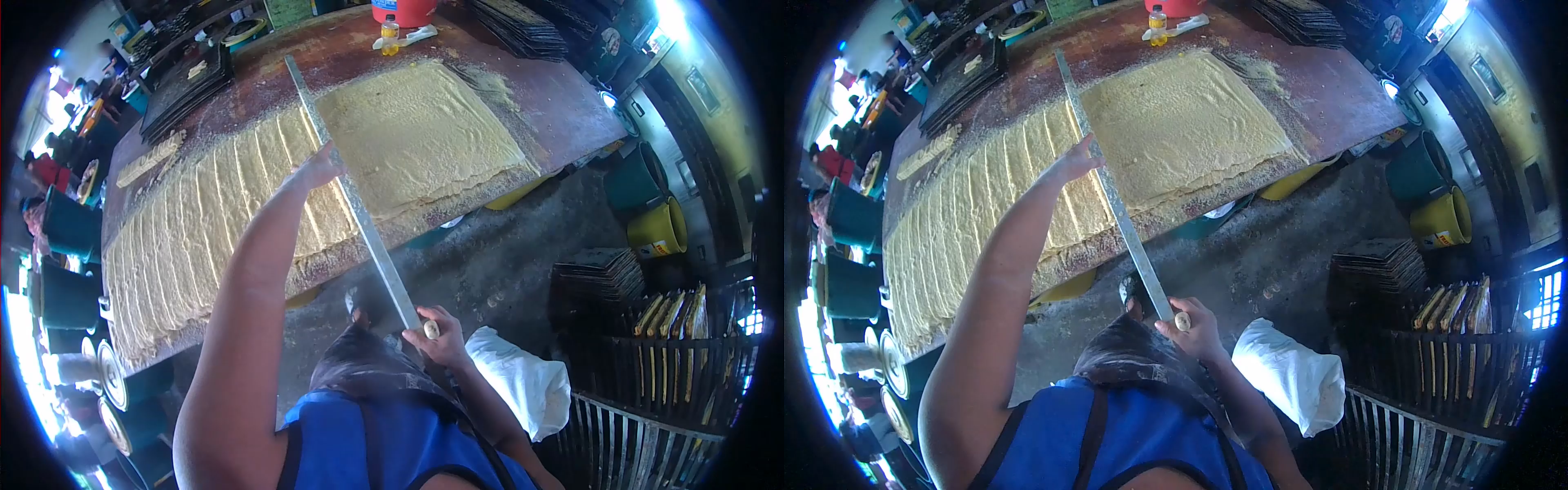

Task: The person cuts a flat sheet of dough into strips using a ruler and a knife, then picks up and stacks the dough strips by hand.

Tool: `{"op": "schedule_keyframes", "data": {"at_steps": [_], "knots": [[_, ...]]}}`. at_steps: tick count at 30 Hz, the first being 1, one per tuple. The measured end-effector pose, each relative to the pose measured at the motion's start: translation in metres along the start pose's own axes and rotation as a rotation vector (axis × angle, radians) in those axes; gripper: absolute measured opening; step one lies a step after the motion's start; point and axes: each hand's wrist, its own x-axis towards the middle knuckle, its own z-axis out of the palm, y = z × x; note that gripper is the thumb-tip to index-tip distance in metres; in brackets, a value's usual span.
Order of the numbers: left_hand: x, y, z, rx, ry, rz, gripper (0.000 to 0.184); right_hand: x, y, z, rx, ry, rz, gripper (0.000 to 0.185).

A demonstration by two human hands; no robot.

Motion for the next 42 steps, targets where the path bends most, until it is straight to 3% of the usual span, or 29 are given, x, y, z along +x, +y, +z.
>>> {"op": "schedule_keyframes", "data": {"at_steps": [5, 7, 9, 17, 18, 19, 24, 42], "knots": [[-0.005, 0.015, 0.01, 0.195, 0.076, -0.048, 0.102, 0.003, 0.005, -0.004, 0.002, -0.03, 0.041, 0.046], [-0.004, 0.022, 0.015, 0.205, 0.085, -0.051, 0.102, 0.005, 0.009, -0.008, 0.295, -0.104, 0.256, 0.047], [-0.002, 0.031, 0.023, 0.156, 0.194, -0.041, 0.104, 0.009, 0.012, -0.013, 0.281, -0.09, 0.231, 0.047], [0.006, 0.034, 0.043, 0.207, 0.248, -0.003, 0.101, 0.008, 0.004, -0.014, 0.277, -0.07, 0.257, 0.055], [0.006, 0.033, 0.045, 0.191, 0.268, -0.003, 0.102, 0.007, 0.006, -0.012, 0.203, -0.04, 0.172, 0.057], [0.008, 0.032, 0.046, 0.192, 0.268, 0.002, 0.102, 0.007, 0.008, -0.011, 0.128, -0.009, 0.086, 0.059], [0.01, 0.035, 0.044, 0.244, 0.176, -0.063, 0.104, 0.01, 0.013, -0.009, 0.157, -0.01, 0.135, 0.06], [0.015, 0.036, 0.044, 0.279, 0.198, -0.098, 0.109, 0.017, 0.02, -0.013, 0.178, -0.008, 0.091, 0.056]]}}
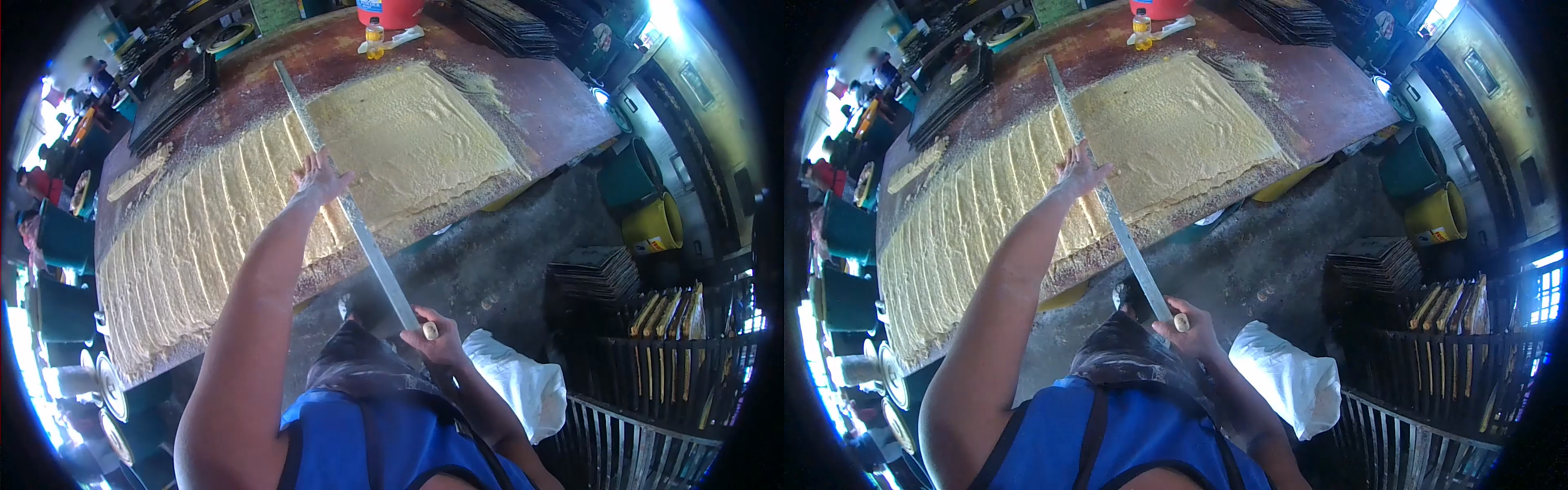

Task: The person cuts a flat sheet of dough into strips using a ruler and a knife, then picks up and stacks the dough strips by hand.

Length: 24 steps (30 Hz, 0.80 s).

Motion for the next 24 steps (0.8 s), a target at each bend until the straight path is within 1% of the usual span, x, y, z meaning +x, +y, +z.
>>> {"op": "schedule_keyframes", "data": {"at_steps": [1, 2, 3, 4, 6, 7, 8, 9, 10, 11, 12, 13, 15, 16, 18, 19, 20, 21, 22, 24], "knots": [[-0.002, 0.002, -0.004, 0.0, 0.001, -0.002, 0.109, 0.001, 0.002, 0.0, 0.009, 0.024, -0.033, 0.055], [-0.002, 0.003, -0.009, -0.019, -0.048, -0.006, 0.109, 0.003, 0.004, -0.003, 0.009, 0.021, -0.034, 0.055], [-0.006, 0.005, -0.018, -0.038, -0.096, -0.011, 0.11, 0.007, 0.002, -0.009, -0.084, 0.105, -0.117, 0.048], [-0.007, 0.006, -0.026, -0.04, -0.095, -0.015, 0.11, 0.014, -0.002, -0.016, -0.179, 0.189, -0.201, 0.042], [-0.006, 0.005, -0.044, -0.085, -0.229, 0.014, 0.113, 0.03, -0.024, -0.036, -0.093, 0.365, -0.146, 0.03], [-0.005, 0.003, -0.053, -0.085, -0.228, 0.008, 0.113, 0.041, -0.051, -0.052, -0.157, 0.418, -0.239, 0.027], [-0.003, 0.001, -0.061, -0.025, -0.29, 0.03, 0.116, 0.051, -0.082, -0.07, -0.223, 0.469, -0.334, 0.025], [-0.001, -0.001, -0.069, 0.032, -0.352, 0.053, 0.12, 0.056, -0.107, -0.087, -0.196, 0.509, -0.456, 0.023], [-0.001, -0.002, -0.074, 0.026, -0.35, 0.047, 0.12, 0.061, -0.13, -0.101, -0.169, 0.548, -0.577, 0.021], [-0.003, -0.001, -0.079, 0.041, -0.357, 0.057, 0.124, 0.067, -0.154, -0.108, -0.082, 0.55, -0.78, 0.03], [-0.003, -0.001, -0.08, 0.055, -0.365, 0.068, 0.127, 0.073, -0.183, -0.112, 0.02, 0.429, -0.903, 0.038], [-0.002, -0.002, -0.078, 0.046, -0.36, 0.063, 0.127, 0.08, -0.196, -0.112, 0.088, 0.423, -0.979, 0.048], [0.0, -0.007, -0.074, 0.072, -0.321, 0.099, 0.124, 0.106, -0.214, -0.102, 0.091, 0.333, -1.113, 0.049], [-0.002, -0.007, -0.076, 0.063, -0.326, 0.111, 0.126, 0.121, -0.218, -0.095, 0.097, 0.289, -1.169, 0.05], [-0.001, -0.009, -0.073, 0.079, -0.319, 0.121, 0.128, 0.169, -0.217, -0.063, 0.082, 0.28, -1.219, 0.049], [0.0, -0.009, -0.072, 0.101, -0.31, 0.137, 0.131, 0.196, -0.212, -0.049, 0.064, 0.193, -1.224, 0.043], [0.0, -0.008, -0.075, 0.097, -0.308, 0.126, 0.131, 0.228, -0.205, -0.027, 0.181, 0.159, -1.267, 0.035], [-0.002, -0.006, -0.079, 0.124, -0.329, 0.129, 0.13, 0.252, -0.203, -0.014, 0.149, 0.107, -1.238, 0.029], [-0.003, -0.004, -0.083, 0.148, -0.351, 0.13, 0.129, 0.282, -0.189, 0.006, 0.237, 0.078, -1.219, 0.025], [-0.004, 0.0, -0.092, 0.146, -0.372, 0.126, 0.127, 0.331, -0.177, 0.04, 0.254, 0.086, -1.217, 0.024]]}}
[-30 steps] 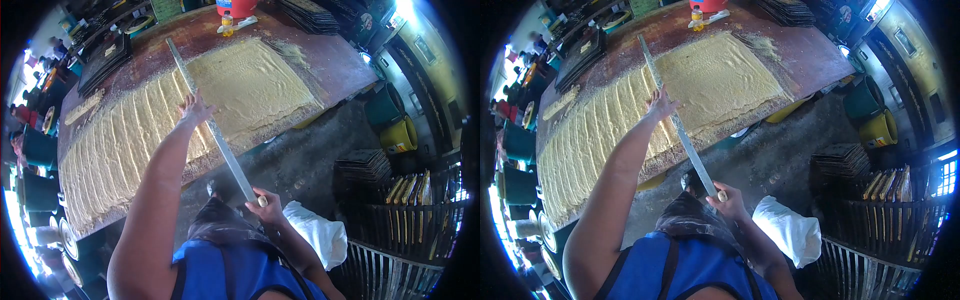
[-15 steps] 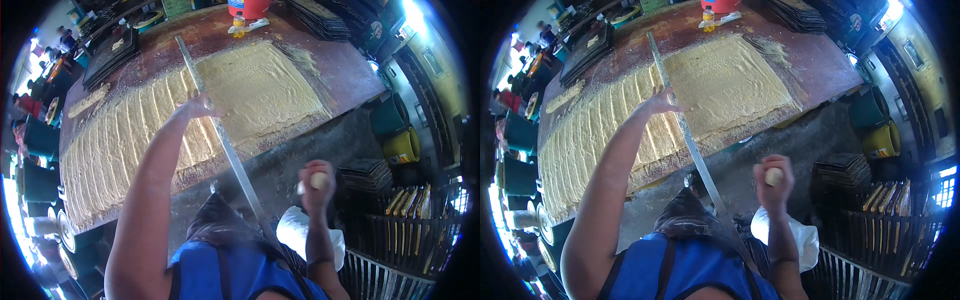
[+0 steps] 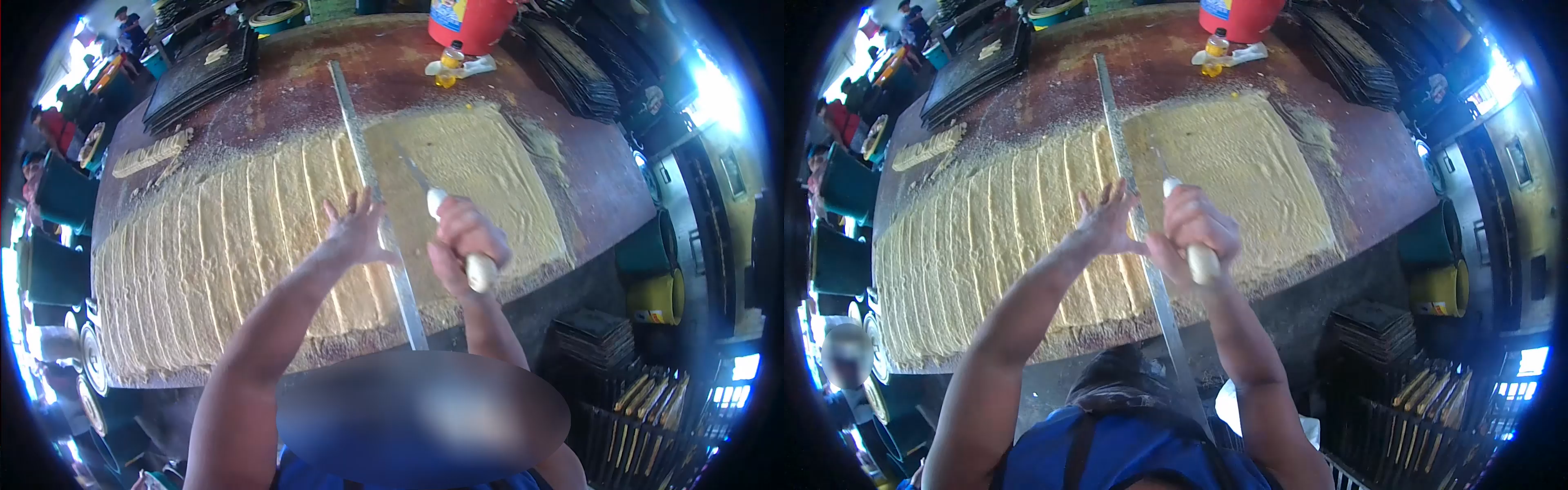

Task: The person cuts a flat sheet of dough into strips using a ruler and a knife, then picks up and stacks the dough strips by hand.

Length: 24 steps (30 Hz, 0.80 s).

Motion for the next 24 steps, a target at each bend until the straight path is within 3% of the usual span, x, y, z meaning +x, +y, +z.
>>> {"op": "schedule_keyframes", "data": {"at_steps": [6, 11, 19, 24], "knots": [[0.003, -0.01, 0.003, -0.036, 0.023, 0.061, 0.123, -0.016, 0.095, 0.041, 0.024, 0.029, -0.015, 0.027], [0.005, -0.012, 0.009, -0.082, 0.049, 0.077, 0.118, -0.053, 0.112, 0.042, 0.033, 0.03, 0.061, 0.028], [0.01, -0.012, 0.015, -0.083, 0.078, 0.018, 0.127, -0.095, 0.056, 0.031, -0.054, 0.005, 0.081, 0.029], [0.007, -0.003, 0.008, -0.026, 0.041, -0.024, 0.129, -0.133, -0.042, 0.005, 0.044, -0.035, 0.114, 0.031]]}}
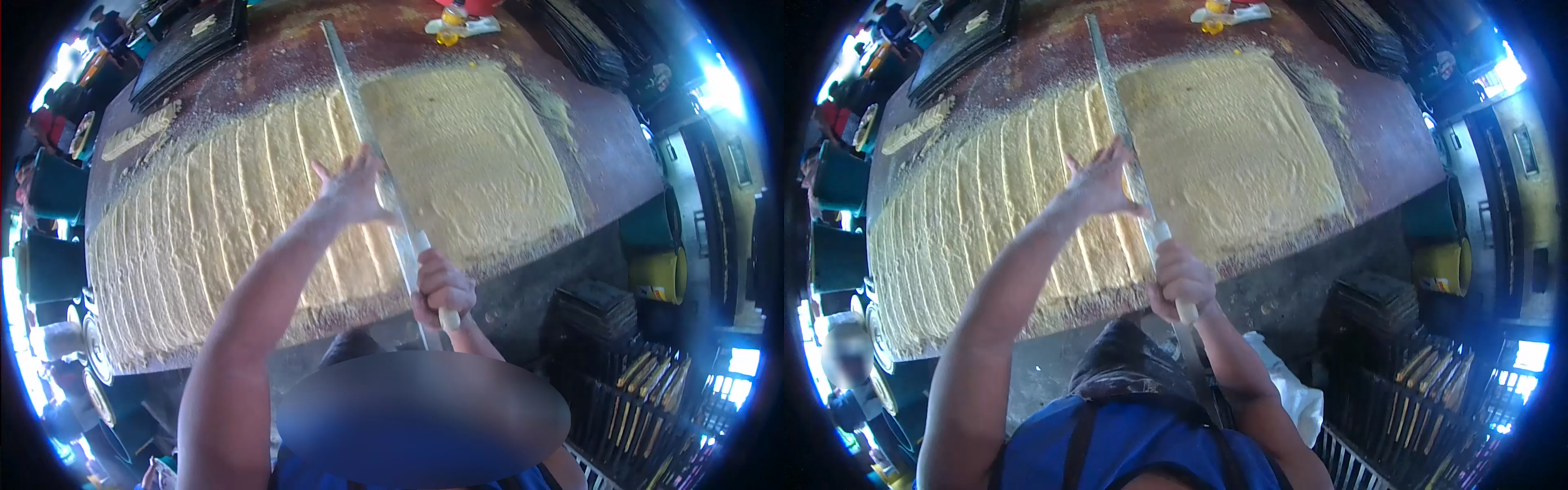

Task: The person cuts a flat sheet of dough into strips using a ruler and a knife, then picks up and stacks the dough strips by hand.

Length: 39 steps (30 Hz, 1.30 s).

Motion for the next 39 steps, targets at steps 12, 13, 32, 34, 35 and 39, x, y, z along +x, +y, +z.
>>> {"op": "schedule_keyframes", "data": {"at_steps": [12, 13, 32, 34, 35, 39], "knots": [[0.0, 0.003, 0.003, -0.003, -0.014, -0.023, 0.123, -0.109, -0.256, -0.043, -0.074, 0.046, 0.289, 0.032], [-0.003, 0.006, 0.001, -0.001, -0.003, -0.023, 0.123, -0.111, -0.27, -0.046, -0.074, 0.044, 0.278, 0.032], [-0.001, -0.005, -0.002, -0.094, 0.018, 0.047, 0.134, 0.108, 0.098, 0.012, 0.009, 0.037, -0.142, 0.028], [-0.001, -0.006, -0.003, -0.113, 0.019, 0.077, 0.126, 0.108, 0.128, 0.018, -0.024, 0.048, -0.116, 0.028], [-0.001, -0.005, -0.005, -0.117, 0.012, 0.074, 0.126, 0.106, 0.139, 0.021, -0.021, 0.047, -0.108, 0.028], [-0.003, -0.007, -0.003, -0.108, 0.0, 0.106, 0.122, 0.096, 0.165, 0.028, -0.028, 0.033, -0.002, 0.03]]}}
